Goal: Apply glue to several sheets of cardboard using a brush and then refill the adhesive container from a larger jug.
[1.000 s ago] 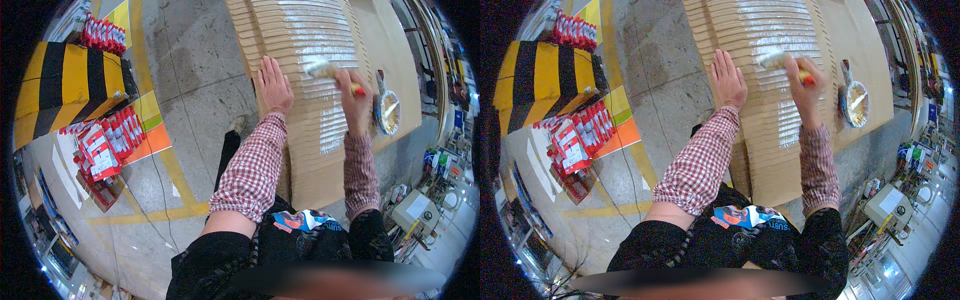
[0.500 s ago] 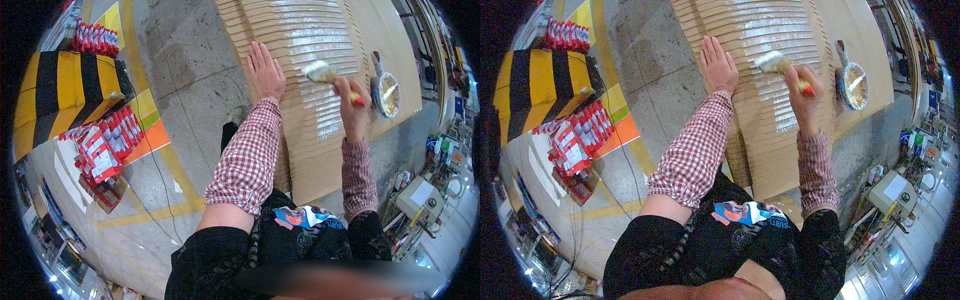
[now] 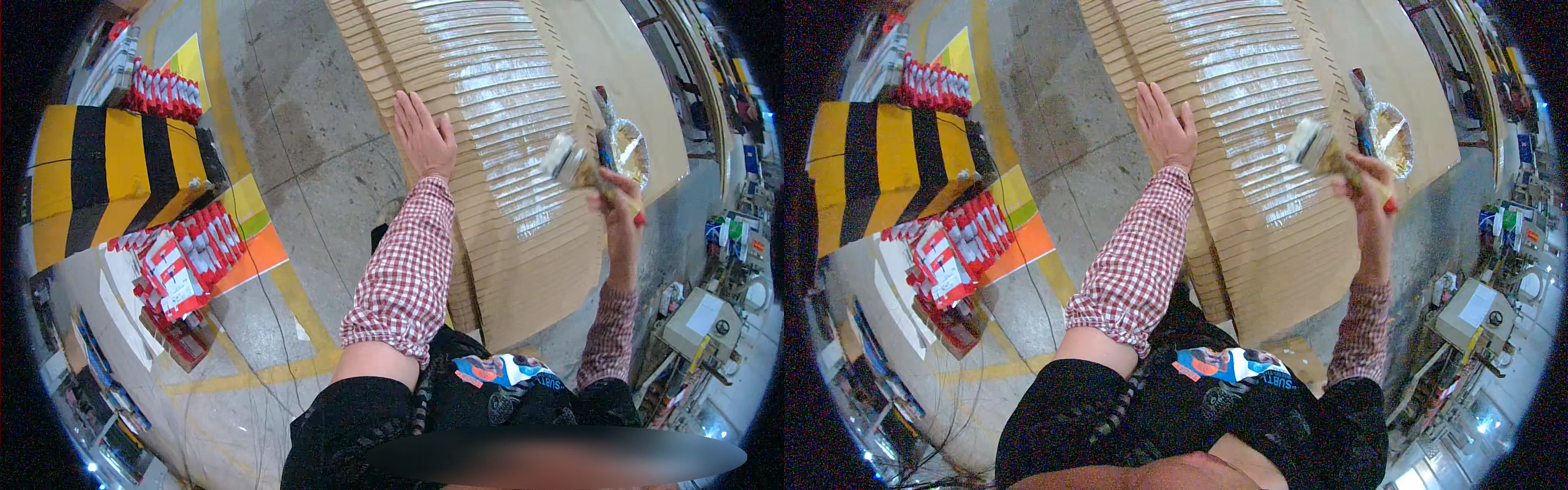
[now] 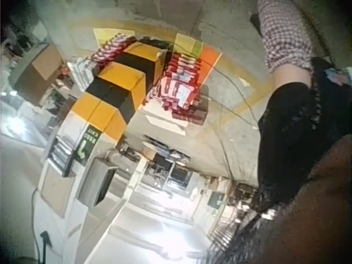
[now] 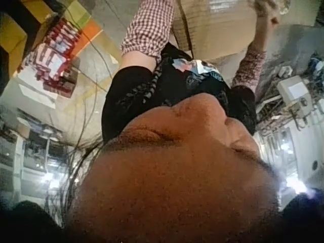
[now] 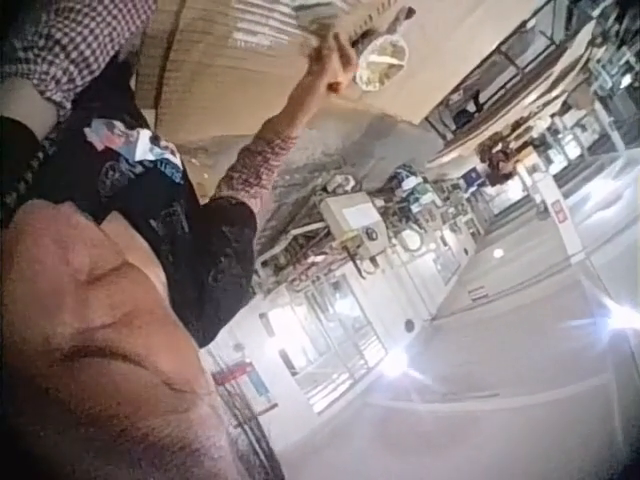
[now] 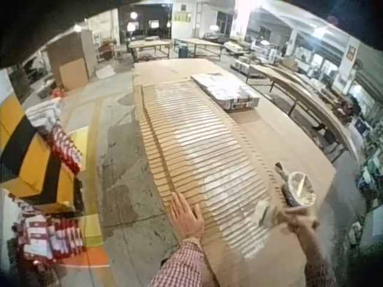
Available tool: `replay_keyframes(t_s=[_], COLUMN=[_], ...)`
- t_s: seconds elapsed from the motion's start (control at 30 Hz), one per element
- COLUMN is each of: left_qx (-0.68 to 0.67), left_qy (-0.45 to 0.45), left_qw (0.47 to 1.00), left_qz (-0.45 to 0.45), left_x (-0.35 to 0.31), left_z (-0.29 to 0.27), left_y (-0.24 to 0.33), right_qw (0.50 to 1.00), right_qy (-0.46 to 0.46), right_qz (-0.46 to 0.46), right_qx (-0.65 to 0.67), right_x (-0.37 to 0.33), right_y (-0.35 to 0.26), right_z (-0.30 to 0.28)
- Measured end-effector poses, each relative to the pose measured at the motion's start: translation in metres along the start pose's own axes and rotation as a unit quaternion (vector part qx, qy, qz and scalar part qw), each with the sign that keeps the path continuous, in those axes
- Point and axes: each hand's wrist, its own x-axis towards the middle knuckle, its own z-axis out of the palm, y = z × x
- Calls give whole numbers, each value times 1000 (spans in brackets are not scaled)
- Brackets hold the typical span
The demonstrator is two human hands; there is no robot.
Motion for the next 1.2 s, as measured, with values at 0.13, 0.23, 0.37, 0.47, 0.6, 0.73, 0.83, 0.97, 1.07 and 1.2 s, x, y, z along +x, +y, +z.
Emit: replay_keyframes(t_s=[0.13, 0.23, 0.37, 0.47, 0.6, 0.73, 0.83, 0.97, 1.07, 1.2], left_qx=[17, 17, 19, 44, 67, 38, 36, 46, 52, 44], left_qy=[10, 6, 17, 1, -17, -9, -12, -13, -15, -23], left_qw=[1000, 1000, 1000, 999, 997, 999, 999, 999, 998, 999], left_qz=[11, 13, 14, 18, 17, 16, 13, 10, 6, 1], left_x=[-2, 0, 0, 0, -4, -1, -4, -2, -2, -2], left_z=[0, 5, 7, 9, 2, 9, 7, 2, 9, 12], left_y=[-11, -9, -14, -17, -19, -11, -10, -13, -12, -12], right_qw=[994, 986, 968, 947, 964, 959, 946, 947, 963, 951], right_qy=[-21, -9, -29, -72, -73, -41, -69, -101, -70, -77], right_qz=[-72, -161, -145, -158, -53, -156, -136, 18, -123, -196], right_qx=[76, -48, -200, -269, -252, -235, -284, -304, -229, -228], right_x=[53, 83, 80, 54, 36, 73, 65, 43, 63, 76], right_y=[13, 28, 48, 76, 38, 40, 60, 43, 21, 38], right_z=[30, 60, 83, 42, 51, 61, 39, 47, 108, 129])
